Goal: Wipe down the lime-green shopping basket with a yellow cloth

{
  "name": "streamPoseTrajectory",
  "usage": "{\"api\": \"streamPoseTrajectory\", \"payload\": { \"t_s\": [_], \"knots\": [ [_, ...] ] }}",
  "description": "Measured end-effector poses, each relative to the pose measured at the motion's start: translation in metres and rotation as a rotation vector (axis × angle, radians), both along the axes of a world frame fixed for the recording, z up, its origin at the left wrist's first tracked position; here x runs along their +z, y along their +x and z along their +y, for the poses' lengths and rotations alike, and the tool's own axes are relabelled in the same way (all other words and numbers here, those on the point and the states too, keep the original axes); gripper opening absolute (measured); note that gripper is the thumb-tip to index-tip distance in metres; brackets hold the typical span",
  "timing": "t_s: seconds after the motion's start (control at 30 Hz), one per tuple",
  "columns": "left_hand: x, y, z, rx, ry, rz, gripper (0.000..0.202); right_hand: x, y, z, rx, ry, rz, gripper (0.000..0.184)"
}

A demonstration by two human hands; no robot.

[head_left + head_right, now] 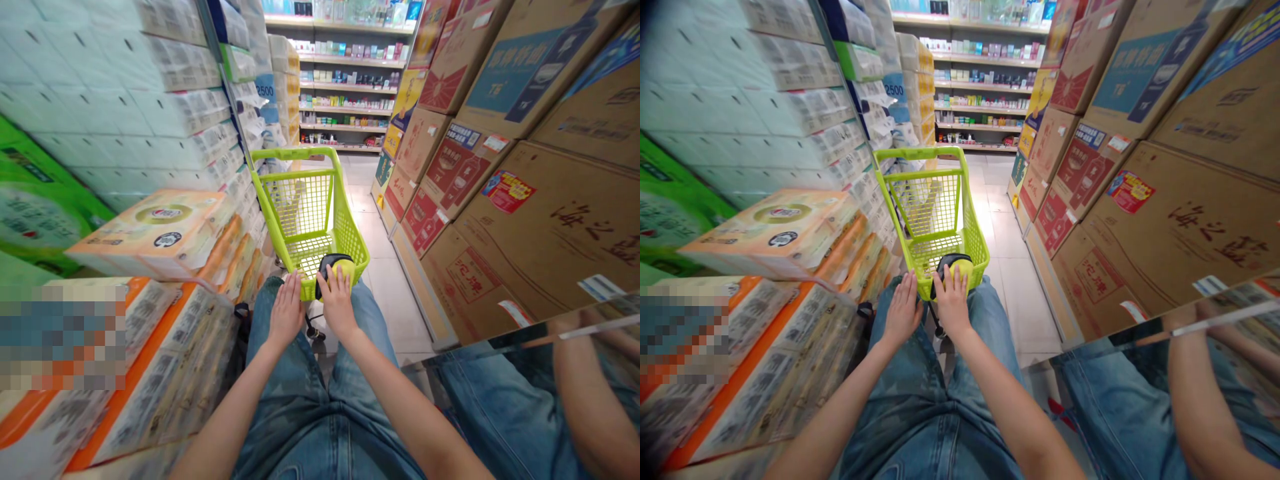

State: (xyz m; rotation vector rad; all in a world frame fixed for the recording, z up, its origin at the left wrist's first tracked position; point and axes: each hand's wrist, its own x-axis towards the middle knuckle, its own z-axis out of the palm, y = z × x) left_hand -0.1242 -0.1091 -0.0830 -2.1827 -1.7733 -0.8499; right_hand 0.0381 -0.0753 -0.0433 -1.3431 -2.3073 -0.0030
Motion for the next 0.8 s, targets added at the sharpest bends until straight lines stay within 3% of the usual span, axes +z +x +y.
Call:
{"api": "streamPoseTrajectory", "payload": {
  "t_s": [0.13, 0.2, 0.33, 0.47, 0.6, 0.67, 0.8],
  "knots": [
    [0.000, 0.000, 0.000, -0.006, -0.003, -0.005, 0.078, 0.004, 0.052, 0.023, 0.374, 0.008, -0.090, 0.077],
    [0.001, -0.001, 0.000, -0.010, -0.003, 0.000, 0.079, 0.008, 0.079, 0.033, 0.450, 0.001, -0.114, 0.082],
    [0.002, 0.000, 0.001, -0.001, -0.003, -0.007, 0.079, 0.013, 0.099, 0.034, 0.399, -0.016, -0.101, 0.083],
    [0.002, 0.002, 0.001, -0.003, -0.005, -0.025, 0.078, 0.015, 0.075, 0.017, 0.264, -0.007, -0.031, 0.060],
    [0.003, 0.001, 0.001, 0.000, -0.004, -0.009, 0.077, 0.012, 0.043, 0.013, 0.003, 0.022, 0.053, 0.072],
    [0.003, 0.000, 0.000, 0.000, -0.005, -0.006, 0.076, 0.010, 0.034, 0.018, -0.038, 0.013, 0.035, 0.076],
    [0.001, 0.000, 0.001, -0.004, 0.006, -0.013, 0.076, 0.009, 0.029, 0.029, -0.066, 0.006, -0.001, 0.064]
  ]
}}
